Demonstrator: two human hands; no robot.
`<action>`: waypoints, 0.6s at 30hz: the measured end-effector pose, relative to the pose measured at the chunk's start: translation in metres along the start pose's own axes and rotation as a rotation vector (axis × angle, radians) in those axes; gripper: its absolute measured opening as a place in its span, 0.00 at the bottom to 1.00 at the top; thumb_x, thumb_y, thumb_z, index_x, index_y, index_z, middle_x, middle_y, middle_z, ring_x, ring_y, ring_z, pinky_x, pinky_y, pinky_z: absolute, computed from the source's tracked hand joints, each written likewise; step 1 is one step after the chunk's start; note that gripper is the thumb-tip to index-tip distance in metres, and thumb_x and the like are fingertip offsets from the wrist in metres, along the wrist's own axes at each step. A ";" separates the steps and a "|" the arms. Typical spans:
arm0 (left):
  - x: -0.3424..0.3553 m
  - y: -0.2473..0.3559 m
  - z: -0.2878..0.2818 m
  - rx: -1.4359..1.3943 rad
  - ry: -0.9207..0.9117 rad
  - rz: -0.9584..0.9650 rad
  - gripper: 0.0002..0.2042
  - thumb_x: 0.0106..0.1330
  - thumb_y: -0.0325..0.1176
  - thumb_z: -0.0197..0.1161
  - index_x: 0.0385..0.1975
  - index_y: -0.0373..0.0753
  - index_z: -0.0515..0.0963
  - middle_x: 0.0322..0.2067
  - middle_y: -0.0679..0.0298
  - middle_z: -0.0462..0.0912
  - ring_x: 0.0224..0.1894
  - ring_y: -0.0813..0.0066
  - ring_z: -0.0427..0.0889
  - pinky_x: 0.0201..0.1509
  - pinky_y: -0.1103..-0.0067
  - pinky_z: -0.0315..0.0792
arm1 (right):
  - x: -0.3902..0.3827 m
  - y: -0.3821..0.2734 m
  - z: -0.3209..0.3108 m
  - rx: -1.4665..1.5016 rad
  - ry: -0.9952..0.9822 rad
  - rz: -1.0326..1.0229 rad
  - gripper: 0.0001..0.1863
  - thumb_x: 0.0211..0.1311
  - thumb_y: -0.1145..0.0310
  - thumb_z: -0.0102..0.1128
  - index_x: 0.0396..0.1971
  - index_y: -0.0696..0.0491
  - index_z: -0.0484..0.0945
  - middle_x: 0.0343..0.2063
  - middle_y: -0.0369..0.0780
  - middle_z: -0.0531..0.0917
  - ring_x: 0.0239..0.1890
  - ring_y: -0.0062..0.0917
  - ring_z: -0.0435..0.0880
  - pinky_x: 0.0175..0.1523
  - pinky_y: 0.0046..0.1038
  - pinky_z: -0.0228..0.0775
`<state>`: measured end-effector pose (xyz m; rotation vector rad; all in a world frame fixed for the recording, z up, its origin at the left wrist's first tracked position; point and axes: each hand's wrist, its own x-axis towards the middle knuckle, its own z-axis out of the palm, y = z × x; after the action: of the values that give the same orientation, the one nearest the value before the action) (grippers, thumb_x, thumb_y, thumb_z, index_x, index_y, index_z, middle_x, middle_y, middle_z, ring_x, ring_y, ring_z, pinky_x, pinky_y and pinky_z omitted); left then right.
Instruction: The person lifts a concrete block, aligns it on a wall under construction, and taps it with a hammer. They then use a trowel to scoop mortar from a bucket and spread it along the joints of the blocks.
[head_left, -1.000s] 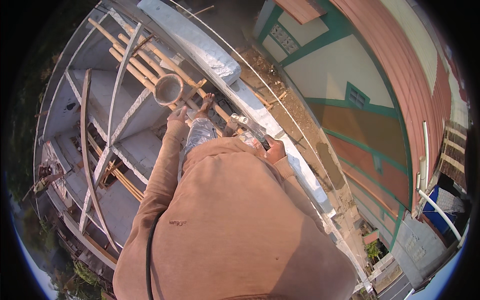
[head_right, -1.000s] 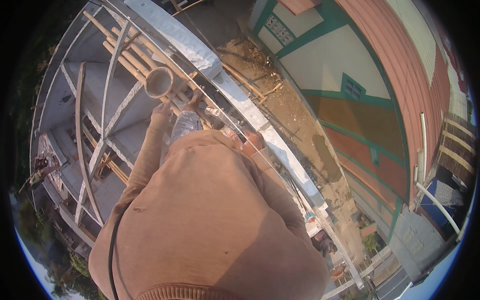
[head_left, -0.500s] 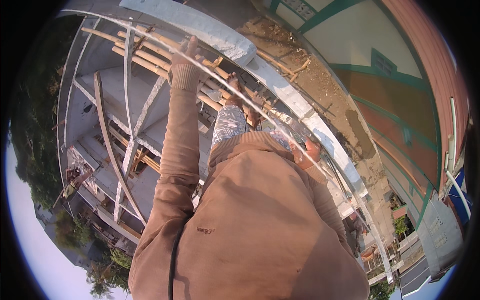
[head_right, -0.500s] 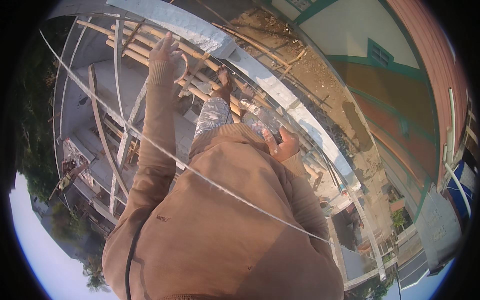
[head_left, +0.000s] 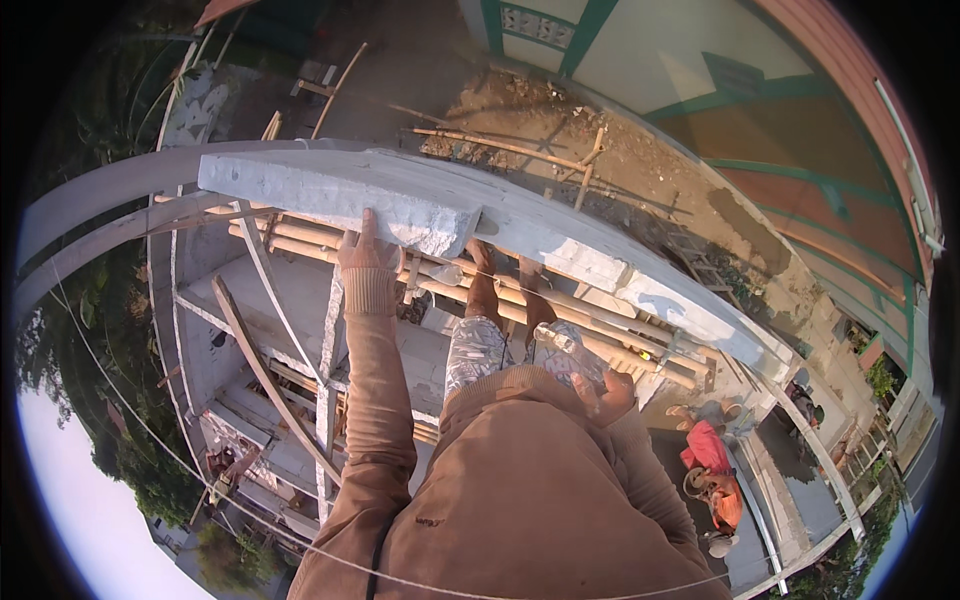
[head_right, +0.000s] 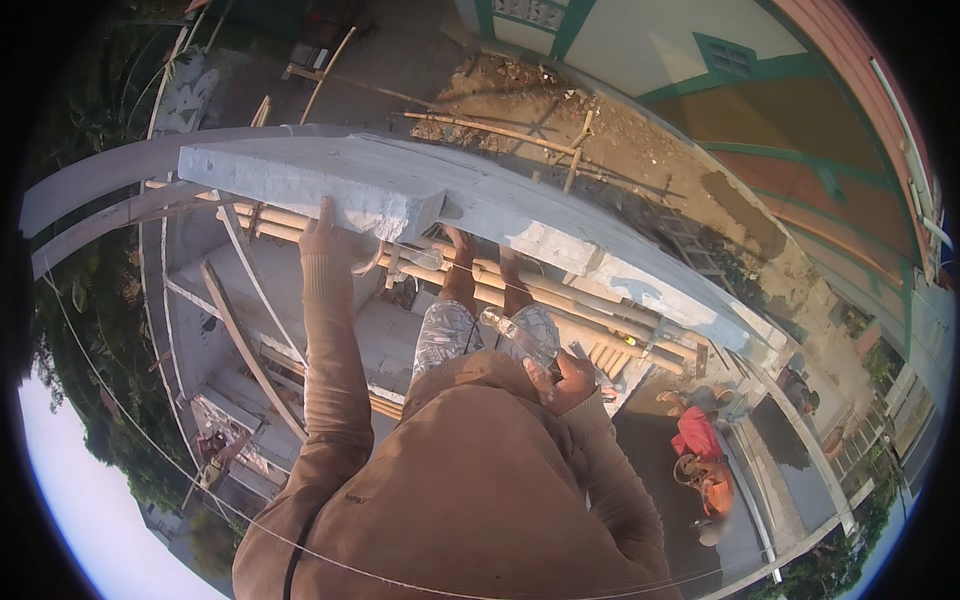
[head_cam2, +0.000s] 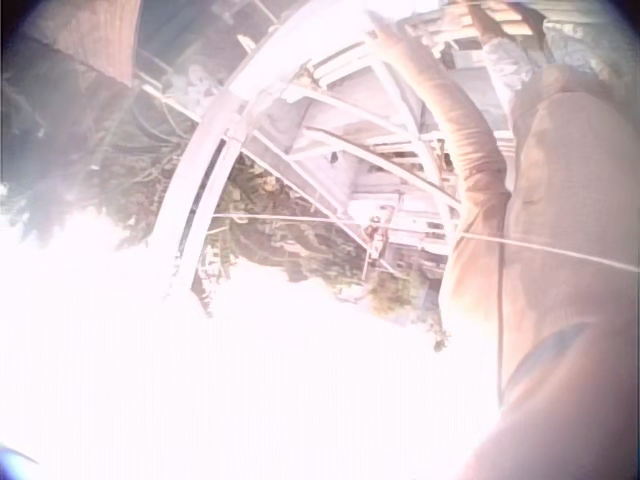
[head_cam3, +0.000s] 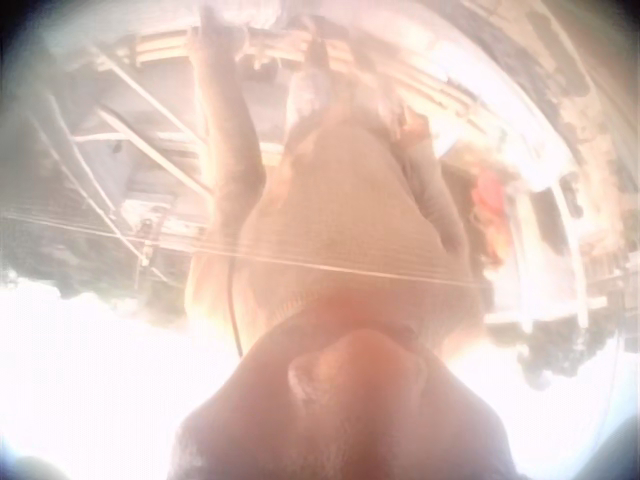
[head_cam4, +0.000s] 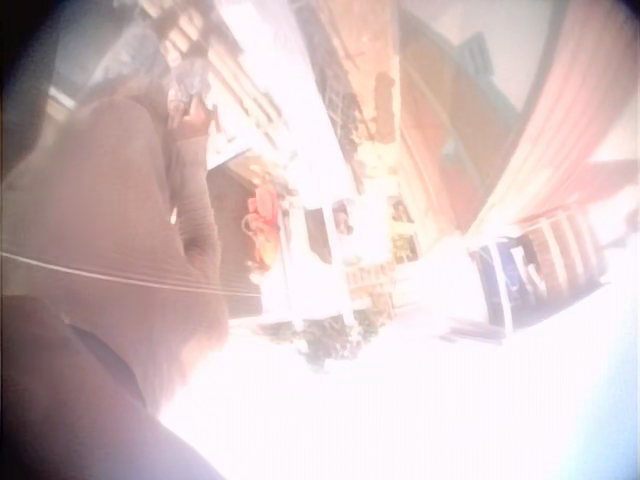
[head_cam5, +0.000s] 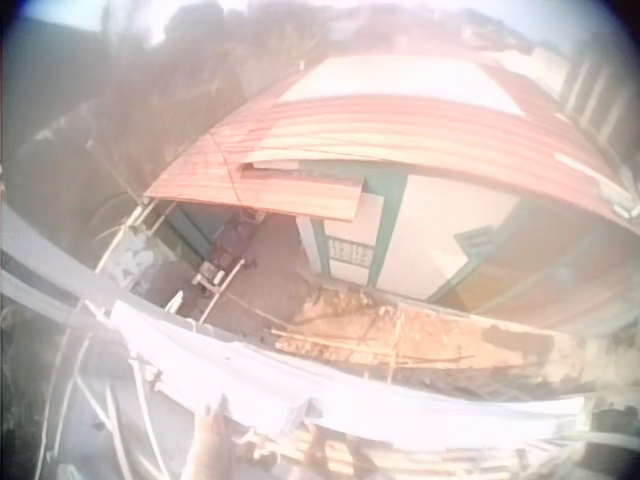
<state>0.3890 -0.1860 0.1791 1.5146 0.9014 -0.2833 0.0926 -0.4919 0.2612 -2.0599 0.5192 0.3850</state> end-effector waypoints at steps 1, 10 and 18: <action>0.010 -0.008 -0.004 0.006 -0.015 0.006 0.31 0.66 0.46 0.68 0.56 0.25 0.69 0.49 0.50 0.79 0.49 0.62 0.82 0.53 0.70 0.79 | 0.002 -0.005 0.003 0.030 0.019 0.016 0.22 0.59 0.55 0.68 0.20 0.59 0.75 0.13 0.45 0.75 0.15 0.35 0.76 0.25 0.33 0.67; -0.011 0.009 0.004 0.077 -0.068 0.044 0.22 0.70 0.47 0.63 0.43 0.28 0.75 0.35 0.57 0.82 0.35 0.70 0.84 0.41 0.74 0.83 | -0.002 0.008 0.032 0.086 0.055 0.056 0.23 0.59 0.56 0.68 0.18 0.60 0.73 0.10 0.45 0.72 0.12 0.31 0.71 0.22 0.32 0.63; 0.005 -0.009 -0.004 0.102 -0.044 0.121 0.26 0.66 0.53 0.66 0.36 0.28 0.76 0.30 0.56 0.81 0.28 0.72 0.83 0.32 0.78 0.82 | 0.000 0.004 0.029 0.123 -0.080 0.175 0.20 0.61 0.58 0.65 0.43 0.60 0.77 0.30 0.49 0.81 0.34 0.36 0.81 0.45 0.34 0.69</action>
<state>0.3850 -0.1812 0.1706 1.6440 0.7669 -0.2776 0.0889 -0.4688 0.2432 -1.8786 0.6604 0.5240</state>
